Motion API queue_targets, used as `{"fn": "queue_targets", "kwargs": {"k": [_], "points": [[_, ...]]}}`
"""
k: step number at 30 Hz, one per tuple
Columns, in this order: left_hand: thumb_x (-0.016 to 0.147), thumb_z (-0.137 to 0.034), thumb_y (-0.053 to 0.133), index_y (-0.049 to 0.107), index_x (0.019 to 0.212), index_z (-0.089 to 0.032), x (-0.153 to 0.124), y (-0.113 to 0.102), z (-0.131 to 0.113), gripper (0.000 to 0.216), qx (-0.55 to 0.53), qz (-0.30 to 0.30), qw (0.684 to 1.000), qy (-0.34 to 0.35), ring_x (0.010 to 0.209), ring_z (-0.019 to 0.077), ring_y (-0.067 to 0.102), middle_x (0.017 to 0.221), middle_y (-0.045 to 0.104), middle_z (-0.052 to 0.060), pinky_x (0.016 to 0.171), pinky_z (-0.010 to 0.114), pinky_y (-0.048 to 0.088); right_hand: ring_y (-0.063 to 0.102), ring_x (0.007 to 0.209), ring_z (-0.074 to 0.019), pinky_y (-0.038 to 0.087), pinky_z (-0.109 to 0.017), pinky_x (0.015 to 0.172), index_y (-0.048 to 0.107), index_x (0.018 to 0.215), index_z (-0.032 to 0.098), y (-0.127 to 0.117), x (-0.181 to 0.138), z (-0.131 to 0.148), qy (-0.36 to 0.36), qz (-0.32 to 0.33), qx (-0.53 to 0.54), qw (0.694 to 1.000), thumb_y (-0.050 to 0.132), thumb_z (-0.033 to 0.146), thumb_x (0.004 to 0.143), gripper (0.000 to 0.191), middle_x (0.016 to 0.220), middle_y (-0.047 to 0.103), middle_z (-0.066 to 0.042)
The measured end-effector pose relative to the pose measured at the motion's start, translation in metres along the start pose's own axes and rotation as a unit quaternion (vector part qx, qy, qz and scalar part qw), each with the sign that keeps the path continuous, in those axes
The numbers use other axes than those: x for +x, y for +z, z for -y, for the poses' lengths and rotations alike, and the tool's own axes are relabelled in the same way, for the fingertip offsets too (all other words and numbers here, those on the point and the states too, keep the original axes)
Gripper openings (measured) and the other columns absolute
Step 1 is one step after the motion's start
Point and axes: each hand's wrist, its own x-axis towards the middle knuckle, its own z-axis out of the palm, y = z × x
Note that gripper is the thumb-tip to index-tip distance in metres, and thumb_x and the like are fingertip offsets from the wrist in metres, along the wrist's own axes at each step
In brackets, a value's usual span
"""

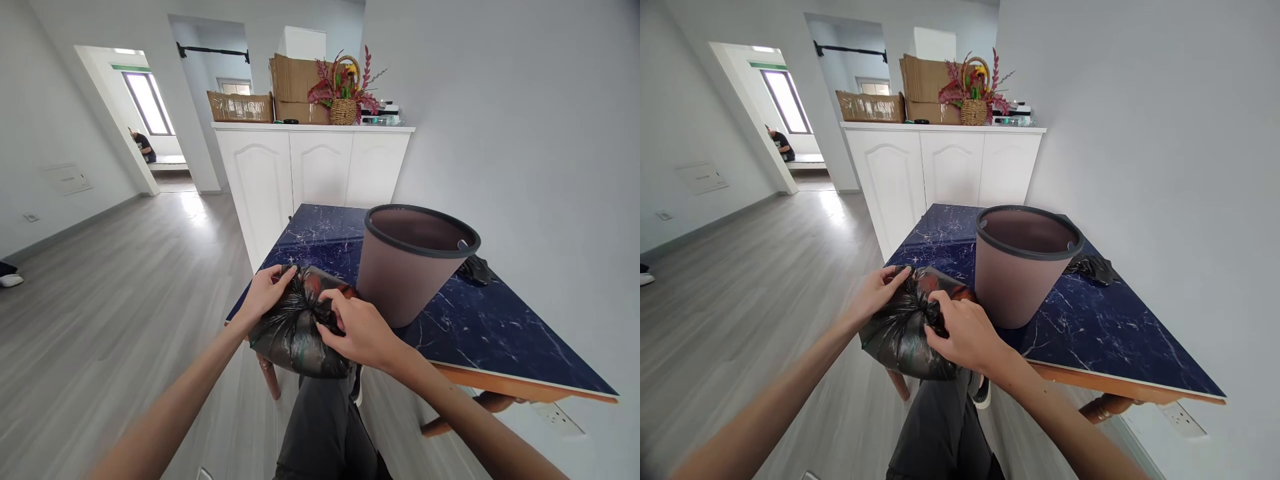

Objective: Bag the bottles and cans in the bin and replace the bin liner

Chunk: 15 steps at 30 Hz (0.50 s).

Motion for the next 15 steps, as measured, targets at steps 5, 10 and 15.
{"fn": "queue_targets", "kwargs": {"k": [5, 10, 15], "points": [[0.089, -0.071, 0.065, 0.067, 0.075, -0.021, -0.007, -0.007, -0.009, 0.051, 0.011, 0.007, 1.0, 0.005, 0.066, 0.0178, 0.054, 0.069, 0.061, 0.0, 0.06, 0.03, 0.039, 0.074, 0.088, -0.0268, 0.045, -0.034, 0.069, 0.061, 0.124, 0.019, 0.011, 0.025, 0.01, 0.004, 0.003, -0.115, 0.993, 0.064, 0.032, 0.102, 0.026, 0.104, 0.076, -0.01], [0.088, -0.072, 0.066, 0.074, 0.091, -0.023, -0.01, -0.023, 0.0, 0.05, -0.031, 0.058, 0.998, -0.01, 0.084, 0.0224, 0.066, 0.088, 0.072, 0.002, 0.074, 0.031, 0.05, 0.071, 0.079, -0.0223, 0.041, -0.033, 0.061, 0.066, 0.105, 0.02, 0.021, 0.033, 0.007, -0.026, -0.003, -0.147, 0.989, 0.064, 0.02, 0.101, 0.003, 0.096, 0.074, -0.006], [0.086, -0.075, 0.066, 0.075, 0.112, -0.021, -0.005, -0.044, 0.033, 0.06, -0.205, -0.016, 0.978, -0.026, 0.123, 0.0299, 0.067, 0.127, 0.075, 0.012, 0.098, 0.035, 0.054, 0.069, 0.08, -0.0191, 0.043, -0.032, 0.065, 0.063, 0.101, 0.023, 0.001, 0.0, 0.016, -0.068, -0.035, -0.021, 0.997, 0.059, 0.018, 0.103, 0.007, 0.094, 0.071, -0.002]]}}
